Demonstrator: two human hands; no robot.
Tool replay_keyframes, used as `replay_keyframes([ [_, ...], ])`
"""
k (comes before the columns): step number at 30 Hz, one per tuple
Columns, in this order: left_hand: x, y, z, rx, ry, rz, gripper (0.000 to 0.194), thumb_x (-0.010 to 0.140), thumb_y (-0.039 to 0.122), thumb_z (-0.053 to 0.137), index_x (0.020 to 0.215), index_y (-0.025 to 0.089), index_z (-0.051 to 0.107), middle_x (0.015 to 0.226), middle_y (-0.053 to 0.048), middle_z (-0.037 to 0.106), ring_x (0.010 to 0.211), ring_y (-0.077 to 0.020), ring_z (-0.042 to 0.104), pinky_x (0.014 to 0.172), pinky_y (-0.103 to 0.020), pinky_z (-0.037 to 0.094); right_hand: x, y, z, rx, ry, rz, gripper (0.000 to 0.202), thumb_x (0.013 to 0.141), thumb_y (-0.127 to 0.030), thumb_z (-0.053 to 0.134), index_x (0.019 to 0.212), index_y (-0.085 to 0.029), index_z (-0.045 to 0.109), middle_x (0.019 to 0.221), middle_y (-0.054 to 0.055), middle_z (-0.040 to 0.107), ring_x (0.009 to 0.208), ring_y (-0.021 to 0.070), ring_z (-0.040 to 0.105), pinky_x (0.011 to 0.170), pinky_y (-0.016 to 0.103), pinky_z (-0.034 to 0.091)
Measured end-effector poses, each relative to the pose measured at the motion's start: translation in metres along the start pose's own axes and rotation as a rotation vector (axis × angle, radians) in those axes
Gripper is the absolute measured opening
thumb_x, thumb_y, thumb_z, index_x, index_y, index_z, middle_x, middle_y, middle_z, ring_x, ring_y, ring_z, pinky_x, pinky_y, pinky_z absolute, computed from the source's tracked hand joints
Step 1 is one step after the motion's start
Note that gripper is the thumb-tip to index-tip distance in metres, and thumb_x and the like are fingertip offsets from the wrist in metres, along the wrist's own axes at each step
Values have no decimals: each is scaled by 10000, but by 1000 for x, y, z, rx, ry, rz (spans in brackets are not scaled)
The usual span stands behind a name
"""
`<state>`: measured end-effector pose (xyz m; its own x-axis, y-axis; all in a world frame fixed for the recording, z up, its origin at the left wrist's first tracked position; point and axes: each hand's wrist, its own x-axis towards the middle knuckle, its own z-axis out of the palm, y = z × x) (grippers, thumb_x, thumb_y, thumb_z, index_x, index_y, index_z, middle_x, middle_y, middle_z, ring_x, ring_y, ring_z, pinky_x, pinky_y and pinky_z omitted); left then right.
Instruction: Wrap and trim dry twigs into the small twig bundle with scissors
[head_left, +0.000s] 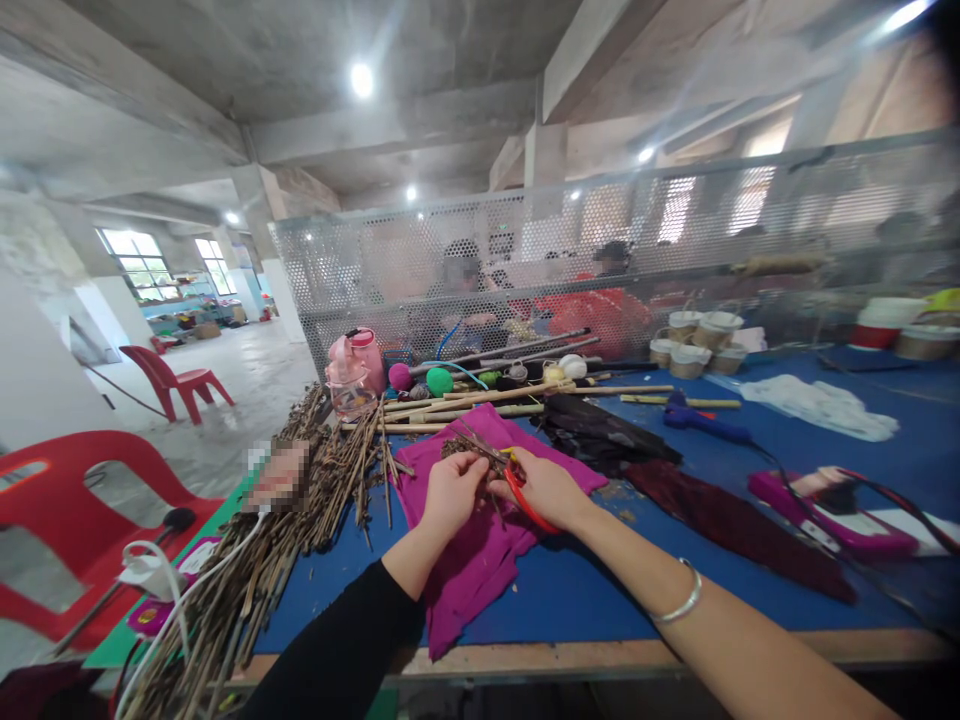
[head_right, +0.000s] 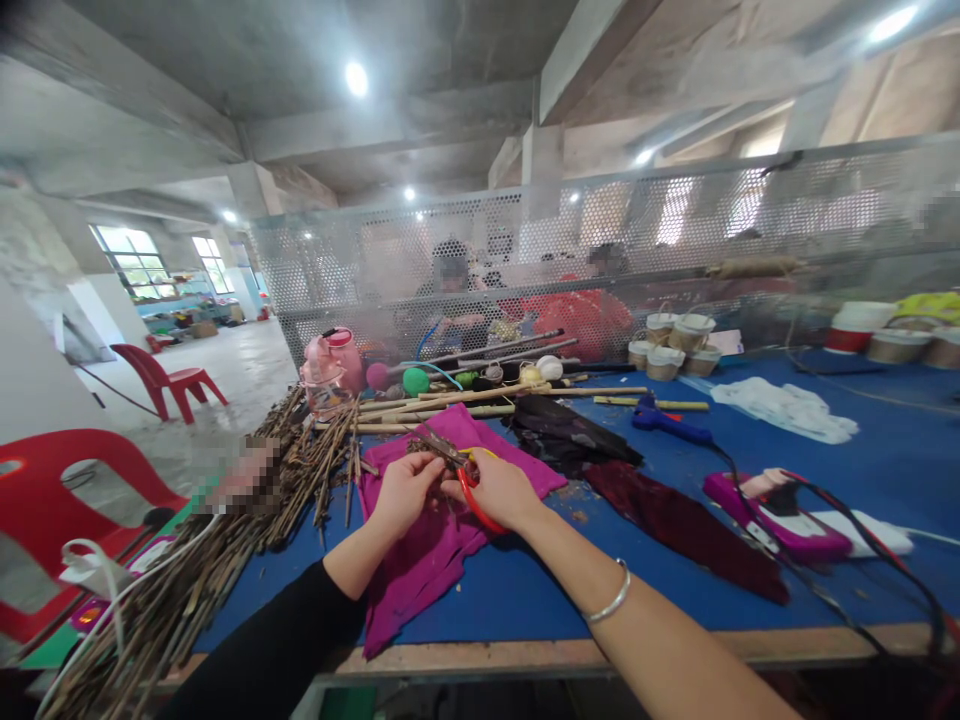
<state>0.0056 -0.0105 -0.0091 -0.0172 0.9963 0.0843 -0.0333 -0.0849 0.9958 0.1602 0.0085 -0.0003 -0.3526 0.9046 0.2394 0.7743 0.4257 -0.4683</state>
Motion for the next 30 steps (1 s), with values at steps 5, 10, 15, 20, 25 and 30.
replay_keyframes([
  [5, -1, 1, 0, 29, -36, 8, 225, 728, 342, 543, 773, 131, 606, 641, -18, 604, 390, -55, 451, 350, -164, 367, 1, 3, 4, 84, -7, -6, 428, 700, -516, 566, 989, -203, 529, 871, 42, 635, 751, 162, 590, 609, 232, 375],
  [10, -3, 3, 2, -17, -66, -2, 220, 724, 347, 544, 751, 133, 585, 594, 0, 561, 389, -57, 444, 360, -169, 379, -1, -2, 1, 75, 5, 8, 397, 732, -503, 533, 985, -198, 548, 806, 42, 639, 707, 161, 585, 590, 229, 359],
  [15, -3, 2, 2, -23, -68, 7, 241, 725, 371, 542, 755, 134, 578, 588, 1, 545, 401, -61, 448, 368, -174, 384, 0, -3, -2, 57, -2, 35, 358, 729, -515, 529, 898, -204, 581, 795, 49, 651, 681, 163, 587, 558, 222, 345],
  [20, -1, 0, 1, -22, -60, 13, 234, 739, 360, 521, 802, 141, 574, 589, 4, 542, 413, -70, 457, 378, -187, 406, 2, -1, -4, -32, -8, 38, 361, 742, -536, 498, 806, -196, 601, 737, 47, 653, 664, 173, 590, 536, 223, 326],
  [25, 0, -1, 1, -5, -39, 7, 213, 764, 336, 485, 818, 147, 567, 677, -28, 603, 445, -83, 503, 382, -188, 419, 0, -4, -5, -51, 6, 23, 399, 732, -522, 524, 989, -220, 566, 818, 49, 659, 745, 194, 607, 563, 231, 344],
  [30, 0, -2, 1, 28, -38, 3, 209, 766, 336, 483, 757, 146, 569, 713, -41, 630, 436, -79, 505, 385, -187, 422, -2, -5, -3, 20, 7, 3, 406, 696, -502, 575, 985, -219, 542, 870, 33, 640, 769, 178, 600, 596, 233, 365],
])
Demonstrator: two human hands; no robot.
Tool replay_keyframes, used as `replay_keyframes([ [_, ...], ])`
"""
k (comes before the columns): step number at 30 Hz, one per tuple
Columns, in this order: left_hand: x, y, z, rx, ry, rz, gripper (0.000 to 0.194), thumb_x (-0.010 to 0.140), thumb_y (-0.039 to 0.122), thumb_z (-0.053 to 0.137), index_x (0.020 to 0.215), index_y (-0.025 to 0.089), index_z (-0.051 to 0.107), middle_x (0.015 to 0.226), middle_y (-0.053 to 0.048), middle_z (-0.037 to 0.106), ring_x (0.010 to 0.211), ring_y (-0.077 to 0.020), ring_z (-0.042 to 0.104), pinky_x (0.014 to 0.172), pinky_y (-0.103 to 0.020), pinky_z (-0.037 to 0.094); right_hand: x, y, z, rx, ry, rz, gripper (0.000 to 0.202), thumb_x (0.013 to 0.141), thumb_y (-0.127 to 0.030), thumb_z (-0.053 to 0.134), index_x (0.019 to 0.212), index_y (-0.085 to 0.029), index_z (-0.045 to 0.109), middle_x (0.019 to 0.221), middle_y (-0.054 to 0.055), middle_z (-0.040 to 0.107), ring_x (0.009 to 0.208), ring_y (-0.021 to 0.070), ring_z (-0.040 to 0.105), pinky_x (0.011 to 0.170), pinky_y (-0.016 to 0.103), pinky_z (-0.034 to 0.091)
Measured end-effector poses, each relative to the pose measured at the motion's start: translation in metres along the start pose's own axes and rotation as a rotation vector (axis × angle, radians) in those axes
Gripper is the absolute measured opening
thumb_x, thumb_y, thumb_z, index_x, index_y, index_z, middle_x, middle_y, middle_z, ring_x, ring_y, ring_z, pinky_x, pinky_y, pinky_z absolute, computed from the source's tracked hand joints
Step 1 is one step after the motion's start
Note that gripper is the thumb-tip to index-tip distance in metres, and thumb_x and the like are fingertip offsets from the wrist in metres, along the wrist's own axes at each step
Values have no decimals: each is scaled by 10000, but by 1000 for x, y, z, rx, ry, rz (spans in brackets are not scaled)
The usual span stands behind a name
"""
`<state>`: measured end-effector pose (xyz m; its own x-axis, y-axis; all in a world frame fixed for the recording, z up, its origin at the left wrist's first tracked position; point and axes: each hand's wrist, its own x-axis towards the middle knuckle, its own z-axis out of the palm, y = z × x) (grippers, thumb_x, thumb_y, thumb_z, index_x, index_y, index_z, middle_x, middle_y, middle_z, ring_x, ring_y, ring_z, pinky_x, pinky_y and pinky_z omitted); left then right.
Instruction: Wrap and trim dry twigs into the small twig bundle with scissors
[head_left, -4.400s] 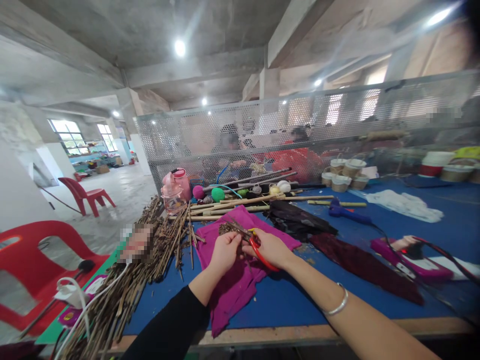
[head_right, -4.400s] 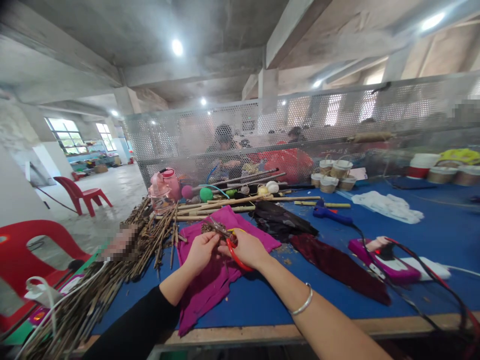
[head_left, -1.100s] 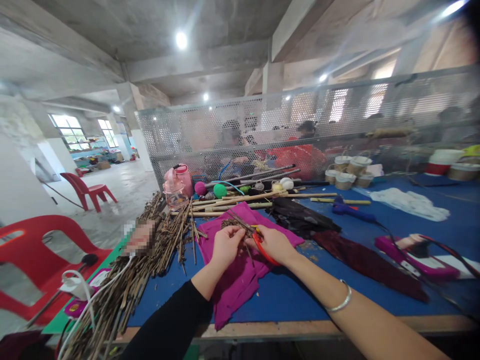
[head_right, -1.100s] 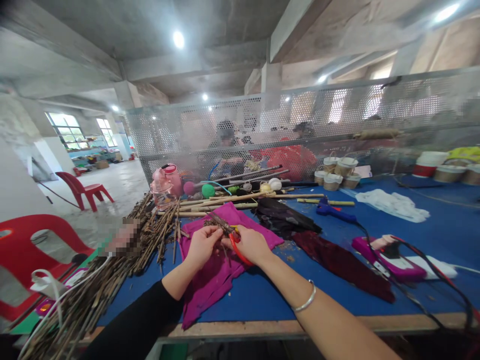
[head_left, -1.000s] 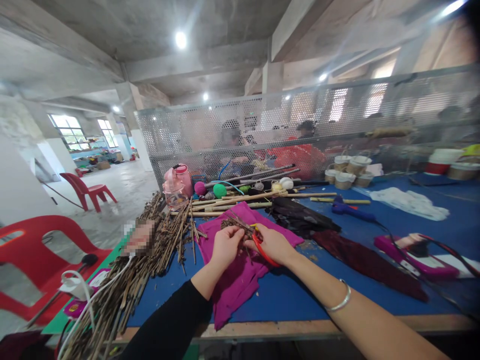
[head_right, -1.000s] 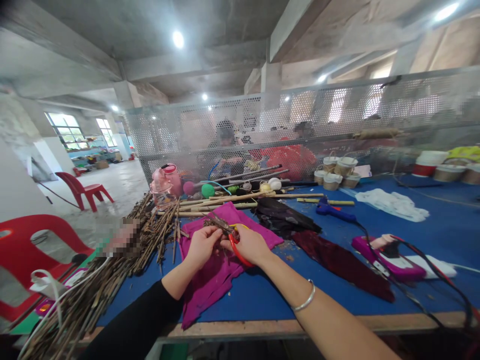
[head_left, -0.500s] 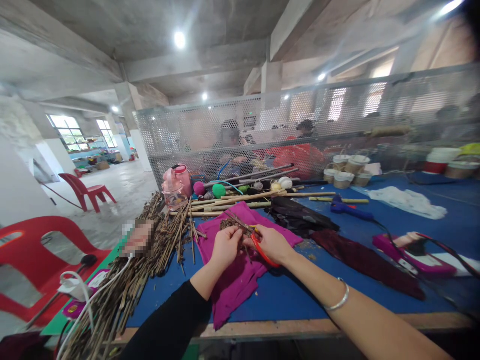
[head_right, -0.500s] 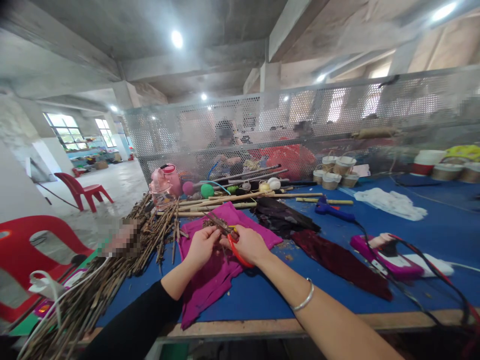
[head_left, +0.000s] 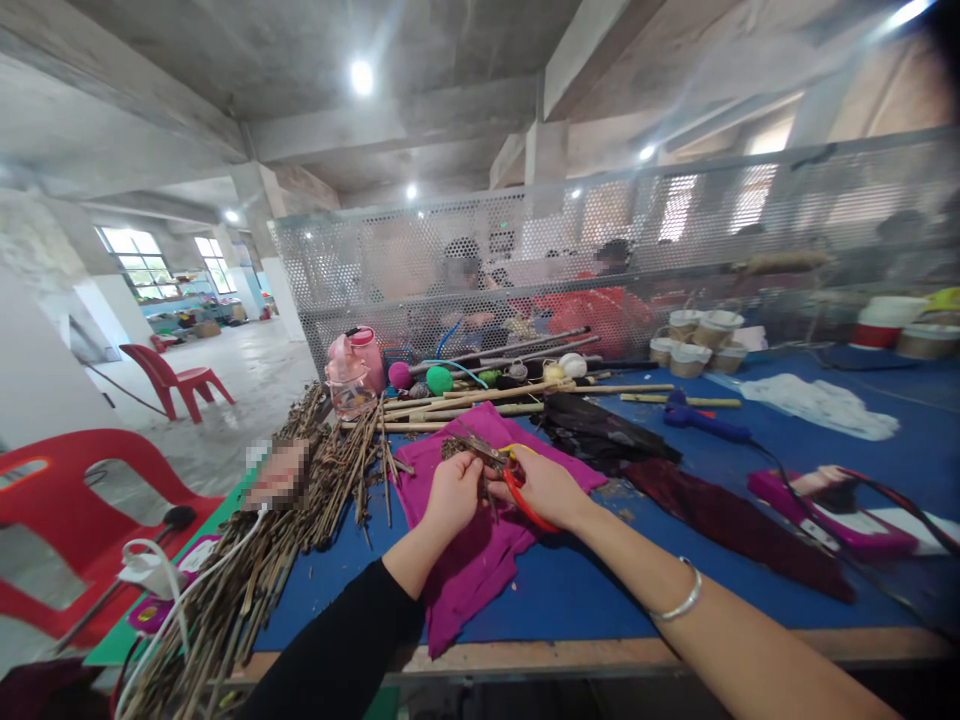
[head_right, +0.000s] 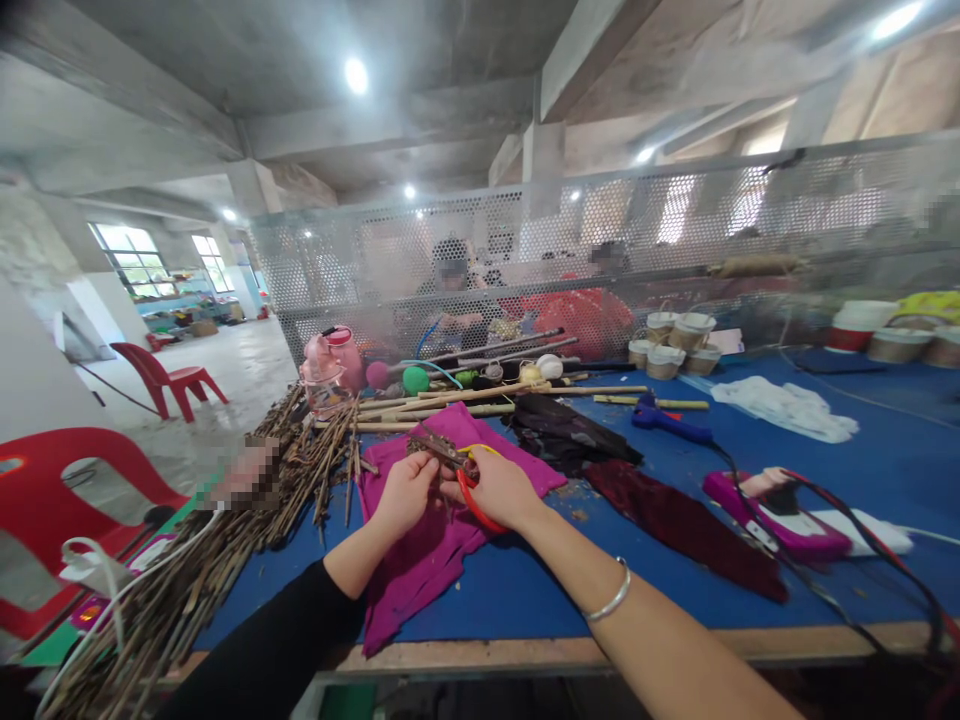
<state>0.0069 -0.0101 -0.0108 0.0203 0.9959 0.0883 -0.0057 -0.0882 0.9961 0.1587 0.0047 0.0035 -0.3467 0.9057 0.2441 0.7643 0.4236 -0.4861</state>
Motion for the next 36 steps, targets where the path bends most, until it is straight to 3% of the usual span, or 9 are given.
replay_keyframes([
  [7, -1, -1, 0, 35, 31, 37, 258, 751, 369, 506, 825, 144, 607, 693, -36, 633, 443, -91, 515, 387, -191, 416, 1, 1, 2, -48, 47, 34, 355, 728, -506, 529, 928, -213, 542, 822, 36, 635, 719, 175, 588, 566, 237, 335],
  [12, -3, 2, 0, 90, 37, 35, 212, 734, 325, 527, 738, 133, 618, 556, -1, 571, 386, -74, 459, 371, -186, 392, 2, 3, 4, -33, 52, 37, 366, 723, -493, 539, 954, -210, 533, 829, 35, 624, 721, 175, 580, 567, 239, 338],
  [19, -2, 1, 2, 30, -27, 13, 242, 728, 360, 534, 686, 133, 606, 608, -9, 604, 407, -72, 471, 393, -188, 398, 2, 5, 7, 28, 64, -30, 400, 700, -457, 584, 981, -179, 521, 892, 59, 601, 785, 171, 568, 637, 251, 369],
  [23, -2, -1, 2, -3, -50, 10, 241, 725, 363, 538, 690, 134, 602, 542, 9, 572, 390, -76, 465, 395, -196, 397, 2, 4, 6, 41, 31, -3, 365, 728, -456, 555, 969, -184, 523, 823, 42, 608, 695, 153, 566, 584, 239, 356],
  [36, -1, 0, 1, -40, -17, 30, 242, 748, 360, 522, 788, 140, 616, 598, 0, 584, 411, -70, 471, 397, -198, 417, 1, -1, -1, 6, -7, 38, 339, 758, -521, 482, 836, -205, 576, 773, 52, 654, 654, 169, 593, 534, 227, 344],
])
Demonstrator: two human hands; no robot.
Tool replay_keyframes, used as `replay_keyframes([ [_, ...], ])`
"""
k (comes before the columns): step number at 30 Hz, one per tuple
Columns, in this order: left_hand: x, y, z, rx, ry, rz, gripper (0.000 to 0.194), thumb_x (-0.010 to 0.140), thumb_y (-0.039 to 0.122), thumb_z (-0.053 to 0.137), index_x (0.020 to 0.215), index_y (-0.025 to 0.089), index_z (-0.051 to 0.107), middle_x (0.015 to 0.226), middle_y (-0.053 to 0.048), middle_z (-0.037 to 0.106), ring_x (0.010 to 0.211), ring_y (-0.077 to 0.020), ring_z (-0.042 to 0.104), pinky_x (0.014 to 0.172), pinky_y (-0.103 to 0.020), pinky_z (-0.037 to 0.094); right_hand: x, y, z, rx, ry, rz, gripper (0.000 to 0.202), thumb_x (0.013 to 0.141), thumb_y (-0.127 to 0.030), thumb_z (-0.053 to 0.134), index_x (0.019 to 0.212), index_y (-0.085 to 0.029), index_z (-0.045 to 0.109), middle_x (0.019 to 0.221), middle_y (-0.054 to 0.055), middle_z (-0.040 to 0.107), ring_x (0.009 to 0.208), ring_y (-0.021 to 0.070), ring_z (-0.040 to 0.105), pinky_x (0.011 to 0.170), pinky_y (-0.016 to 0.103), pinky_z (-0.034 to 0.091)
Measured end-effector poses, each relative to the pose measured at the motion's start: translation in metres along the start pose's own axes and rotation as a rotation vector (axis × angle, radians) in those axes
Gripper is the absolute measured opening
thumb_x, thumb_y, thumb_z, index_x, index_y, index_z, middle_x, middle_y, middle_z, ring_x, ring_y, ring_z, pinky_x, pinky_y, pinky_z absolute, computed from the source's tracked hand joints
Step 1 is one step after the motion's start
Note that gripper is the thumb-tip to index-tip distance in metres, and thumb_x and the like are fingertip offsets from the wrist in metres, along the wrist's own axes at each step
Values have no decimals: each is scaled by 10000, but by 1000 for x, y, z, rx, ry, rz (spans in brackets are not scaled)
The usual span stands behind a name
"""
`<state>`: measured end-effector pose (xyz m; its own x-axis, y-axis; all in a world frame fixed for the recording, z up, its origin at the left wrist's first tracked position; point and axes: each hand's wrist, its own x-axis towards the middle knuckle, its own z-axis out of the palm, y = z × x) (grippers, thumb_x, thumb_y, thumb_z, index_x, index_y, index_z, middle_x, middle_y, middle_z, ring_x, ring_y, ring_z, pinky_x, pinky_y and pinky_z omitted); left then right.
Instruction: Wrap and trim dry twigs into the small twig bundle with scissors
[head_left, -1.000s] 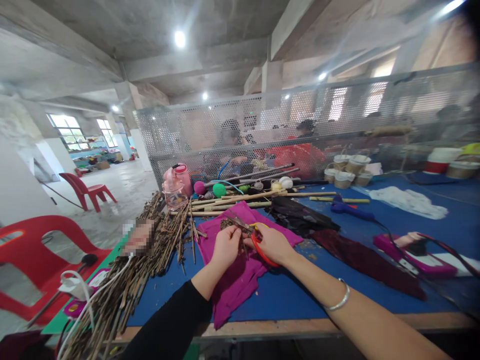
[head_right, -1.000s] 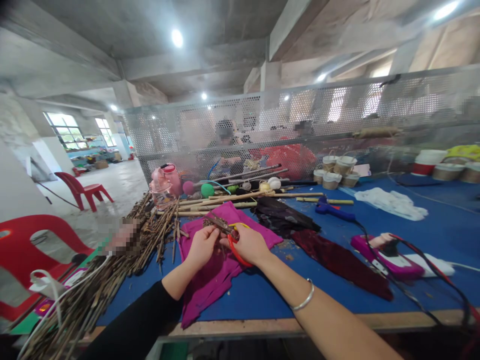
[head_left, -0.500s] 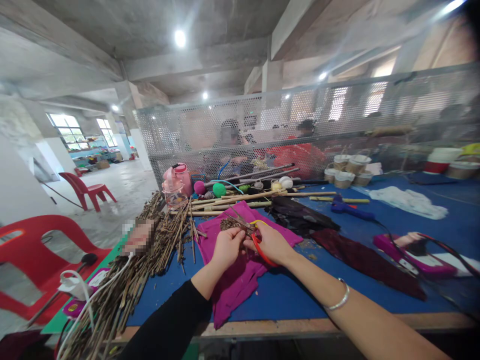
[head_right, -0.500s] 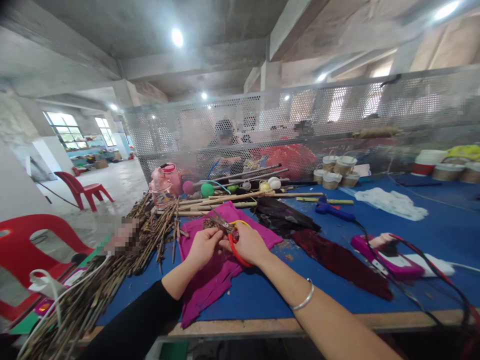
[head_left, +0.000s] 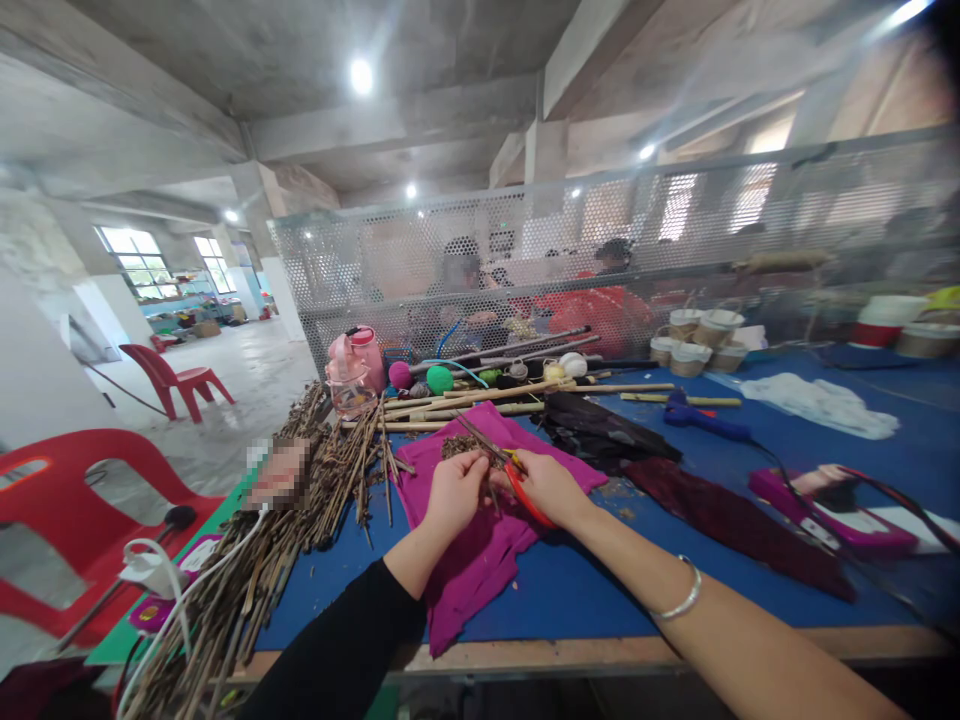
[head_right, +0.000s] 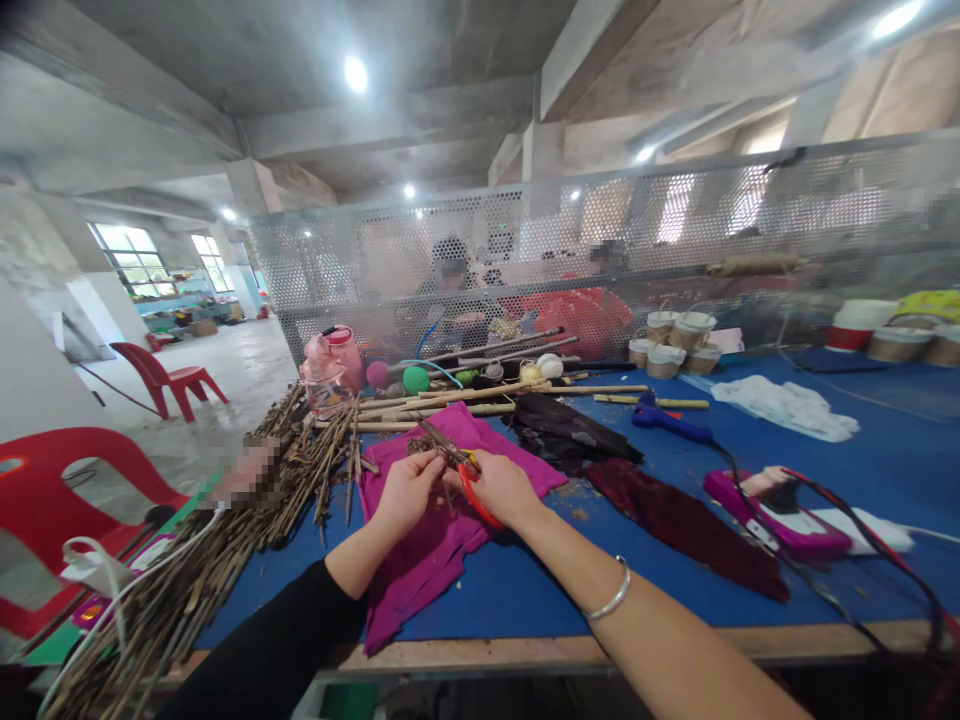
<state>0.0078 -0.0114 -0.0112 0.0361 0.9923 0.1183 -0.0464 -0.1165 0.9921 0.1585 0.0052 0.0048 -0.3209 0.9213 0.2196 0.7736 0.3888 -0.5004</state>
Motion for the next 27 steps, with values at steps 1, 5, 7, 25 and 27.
replay_keyframes([
  [1, 0, 0, 0, -2, 3, -1, 238, 751, 352, 520, 798, 139, 616, 622, -7, 597, 425, -74, 488, 405, -199, 427, 0, 0, 0, -14, 5, 2, 341, 753, -520, 491, 861, -208, 578, 774, 51, 655, 667, 174, 596, 542, 230, 348],
  [5, 0, 1, 1, -26, -1, -37, 220, 752, 320, 520, 816, 132, 612, 727, -39, 638, 467, -87, 538, 423, -201, 446, -1, 2, 3, 15, 10, -20, 393, 718, -485, 563, 1012, -224, 549, 854, 43, 652, 754, 178, 603, 601, 236, 374],
  [7, 1, 1, 1, -34, -13, -53, 218, 751, 314, 519, 819, 130, 613, 729, -41, 643, 460, -89, 540, 423, -203, 446, -1, 3, 6, 51, 10, -29, 414, 701, -463, 594, 1030, -218, 540, 894, 48, 642, 782, 175, 600, 629, 239, 383],
  [25, -5, 8, 7, -94, -37, 37, 260, 738, 365, 539, 806, 126, 618, 612, -9, 611, 423, -70, 475, 420, -184, 404, -2, 3, 9, 57, 14, -38, 336, 744, -499, 520, 876, -190, 519, 743, 26, 614, 616, 139, 548, 535, 227, 322],
  [27, -6, 9, 7, -98, -24, 44, 261, 746, 360, 531, 812, 121, 614, 608, -12, 606, 419, -69, 475, 414, -183, 406, -1, 2, 9, 58, 13, -37, 332, 742, -503, 522, 854, -191, 529, 757, 32, 625, 619, 138, 553, 534, 223, 321],
])
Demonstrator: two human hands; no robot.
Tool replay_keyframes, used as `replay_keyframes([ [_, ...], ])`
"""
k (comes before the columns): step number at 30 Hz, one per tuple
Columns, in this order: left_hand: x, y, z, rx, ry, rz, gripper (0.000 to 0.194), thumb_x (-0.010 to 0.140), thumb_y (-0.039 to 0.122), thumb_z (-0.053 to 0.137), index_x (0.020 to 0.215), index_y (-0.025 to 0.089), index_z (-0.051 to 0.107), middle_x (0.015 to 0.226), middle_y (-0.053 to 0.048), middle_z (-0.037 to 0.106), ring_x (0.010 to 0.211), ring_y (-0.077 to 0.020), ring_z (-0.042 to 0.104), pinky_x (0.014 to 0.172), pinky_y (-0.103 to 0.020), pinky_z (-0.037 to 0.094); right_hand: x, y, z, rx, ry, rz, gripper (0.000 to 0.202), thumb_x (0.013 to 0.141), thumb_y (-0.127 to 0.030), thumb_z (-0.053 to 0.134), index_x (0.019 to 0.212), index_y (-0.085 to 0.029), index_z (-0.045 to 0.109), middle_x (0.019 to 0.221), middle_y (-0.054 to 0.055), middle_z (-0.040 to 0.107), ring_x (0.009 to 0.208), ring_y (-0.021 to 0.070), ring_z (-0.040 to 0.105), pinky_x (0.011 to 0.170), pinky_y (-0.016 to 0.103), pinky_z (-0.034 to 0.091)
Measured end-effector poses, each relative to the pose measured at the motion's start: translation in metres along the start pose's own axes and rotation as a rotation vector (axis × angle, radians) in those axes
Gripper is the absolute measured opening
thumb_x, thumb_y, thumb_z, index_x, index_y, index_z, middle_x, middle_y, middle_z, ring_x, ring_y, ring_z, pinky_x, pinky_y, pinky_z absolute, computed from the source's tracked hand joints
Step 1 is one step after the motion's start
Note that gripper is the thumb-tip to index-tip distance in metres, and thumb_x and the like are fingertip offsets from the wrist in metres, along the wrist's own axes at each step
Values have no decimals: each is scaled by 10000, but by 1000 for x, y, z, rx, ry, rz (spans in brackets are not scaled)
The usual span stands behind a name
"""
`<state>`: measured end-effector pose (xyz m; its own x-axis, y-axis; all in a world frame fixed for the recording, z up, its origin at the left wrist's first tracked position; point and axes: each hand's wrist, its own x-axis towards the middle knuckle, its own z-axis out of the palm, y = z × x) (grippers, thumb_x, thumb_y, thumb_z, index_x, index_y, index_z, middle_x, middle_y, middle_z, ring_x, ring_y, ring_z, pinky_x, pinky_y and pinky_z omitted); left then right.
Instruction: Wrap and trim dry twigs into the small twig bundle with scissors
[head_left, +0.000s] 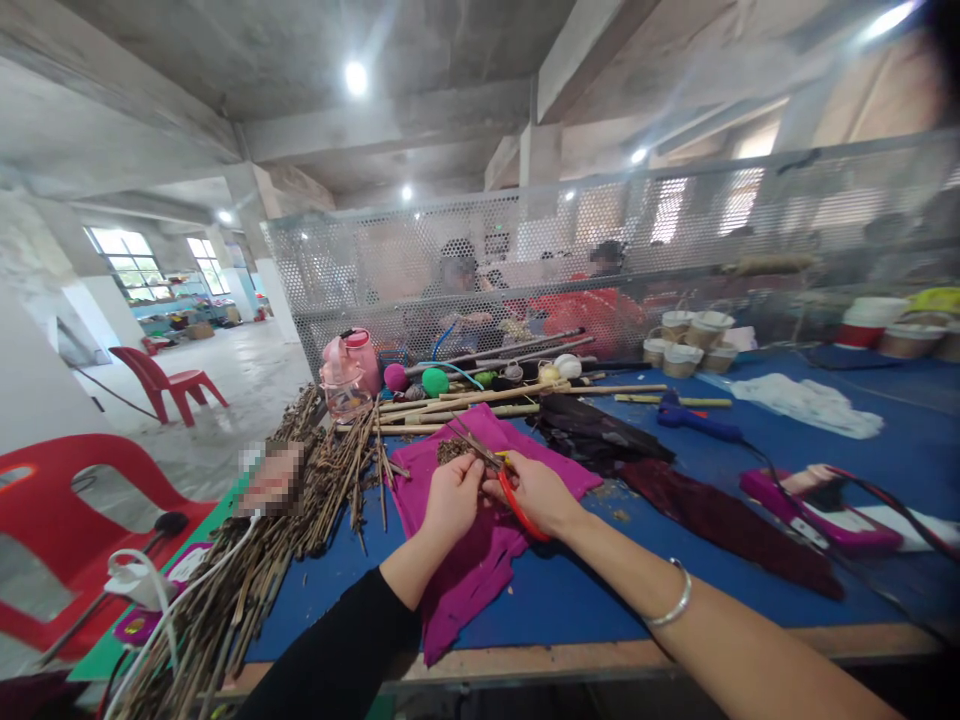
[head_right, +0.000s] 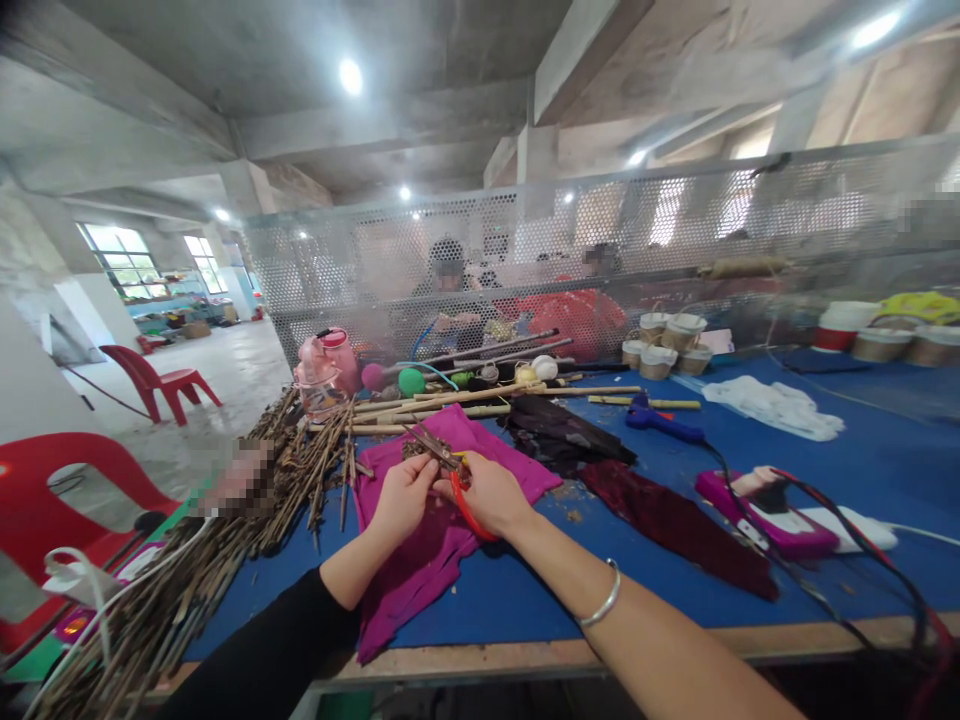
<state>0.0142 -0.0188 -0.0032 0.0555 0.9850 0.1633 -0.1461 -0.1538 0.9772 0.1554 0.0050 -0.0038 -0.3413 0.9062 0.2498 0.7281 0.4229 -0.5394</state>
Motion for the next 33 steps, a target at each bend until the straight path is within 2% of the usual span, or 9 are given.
replay_keyframes([
  [8, 4, -5, -5, 45, 46, -29, 265, 769, 363, 485, 854, 142, 604, 691, -32, 628, 438, -87, 512, 392, -194, 419, 4, 2, 1, -71, -8, 25, 348, 736, -544, 511, 780, -202, 563, 723, 43, 643, 637, 160, 583, 543, 223, 329],
  [12, 5, -3, -6, 46, 84, -44, 248, 758, 361, 498, 840, 149, 596, 723, -36, 634, 459, -94, 536, 384, -185, 412, 4, 1, -3, -118, 8, -1, 344, 735, -529, 522, 865, -215, 576, 757, 42, 650, 676, 170, 596, 546, 226, 327],
  [16, 3, 1, -6, 94, 98, -61, 253, 743, 357, 519, 835, 141, 613, 690, -31, 634, 428, -85, 511, 365, -177, 392, 2, 0, -6, -113, 20, -28, 345, 716, -502, 553, 906, -214, 539, 774, 25, 627, 677, 160, 580, 557, 230, 334],
  [21, 2, 1, -7, 134, 108, -105, 258, 718, 363, 549, 783, 126, 630, 687, -40, 647, 451, -98, 528, 375, -183, 398, 2, 0, -9, -76, 16, -70, 327, 689, -475, 592, 829, -199, 487, 809, 22, 589, 705, 151, 548, 591, 233, 345],
  [27, 5, 4, -10, 97, 159, -130, 294, 720, 404, 547, 779, 128, 630, 660, -25, 640, 398, -73, 479, 355, -176, 377, 13, -8, -13, -107, -33, -85, 344, 687, -479, 596, 835, -188, 487, 808, 39, 574, 707, 156, 531, 603, 246, 349],
  [33, 6, 5, -12, 85, 189, -183, 305, 718, 406, 560, 784, 119, 639, 640, -24, 623, 394, -63, 447, 347, -167, 359, 20, -16, -12, -145, -7, -38, 344, 652, -470, 628, 797, -185, 502, 778, 51, 577, 698, 180, 534, 601, 269, 349],
])
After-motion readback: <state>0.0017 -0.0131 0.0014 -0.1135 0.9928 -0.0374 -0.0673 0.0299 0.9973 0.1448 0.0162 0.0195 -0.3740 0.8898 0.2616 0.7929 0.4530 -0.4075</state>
